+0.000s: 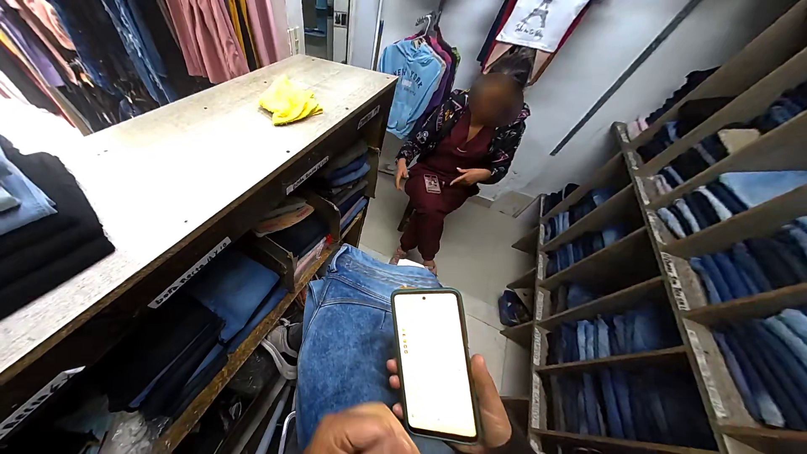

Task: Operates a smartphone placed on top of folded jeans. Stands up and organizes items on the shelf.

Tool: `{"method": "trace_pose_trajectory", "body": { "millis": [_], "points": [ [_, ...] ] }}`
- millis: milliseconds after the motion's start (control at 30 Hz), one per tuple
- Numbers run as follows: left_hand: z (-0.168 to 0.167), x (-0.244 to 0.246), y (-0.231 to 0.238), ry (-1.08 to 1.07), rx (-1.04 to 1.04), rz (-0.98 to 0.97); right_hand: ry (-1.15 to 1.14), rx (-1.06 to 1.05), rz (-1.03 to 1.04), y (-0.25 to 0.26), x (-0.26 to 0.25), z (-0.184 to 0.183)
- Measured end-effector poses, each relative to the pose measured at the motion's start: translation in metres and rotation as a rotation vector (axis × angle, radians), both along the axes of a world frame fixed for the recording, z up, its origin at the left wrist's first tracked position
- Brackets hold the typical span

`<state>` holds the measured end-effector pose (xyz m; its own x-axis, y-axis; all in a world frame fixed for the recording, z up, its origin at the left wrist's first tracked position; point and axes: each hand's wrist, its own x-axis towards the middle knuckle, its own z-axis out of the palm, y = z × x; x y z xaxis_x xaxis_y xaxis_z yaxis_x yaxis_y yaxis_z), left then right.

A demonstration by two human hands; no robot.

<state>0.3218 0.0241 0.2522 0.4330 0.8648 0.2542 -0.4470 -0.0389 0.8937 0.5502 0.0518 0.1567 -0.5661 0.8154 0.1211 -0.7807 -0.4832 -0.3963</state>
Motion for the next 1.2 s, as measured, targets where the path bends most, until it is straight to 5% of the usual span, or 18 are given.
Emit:
{"method": "trace_pose_trajectory", "body": {
  "millis": [200,300,467,600,1200],
  "points": [
    [-0.031,0.011,0.008,-0.018,-0.301,0.413,-0.008,-0.020,-0.012,0.000,0.000,0.001],
    [-0.044,0.018,0.013,0.136,-0.154,0.501,-0.010,-0.018,-0.013,0.000,0.000,0.000],
    [-0.065,0.024,0.019,0.518,0.399,0.607,0.014,0.005,-0.033,-0.002,0.002,0.000],
    [-0.073,0.026,0.018,0.613,0.658,0.596,0.045,0.003,-0.037,-0.002,0.002,0.001],
    [-0.068,0.034,0.032,0.768,0.698,0.565,-0.019,0.030,-0.157,-0.006,0.002,0.006]
  ]
}}
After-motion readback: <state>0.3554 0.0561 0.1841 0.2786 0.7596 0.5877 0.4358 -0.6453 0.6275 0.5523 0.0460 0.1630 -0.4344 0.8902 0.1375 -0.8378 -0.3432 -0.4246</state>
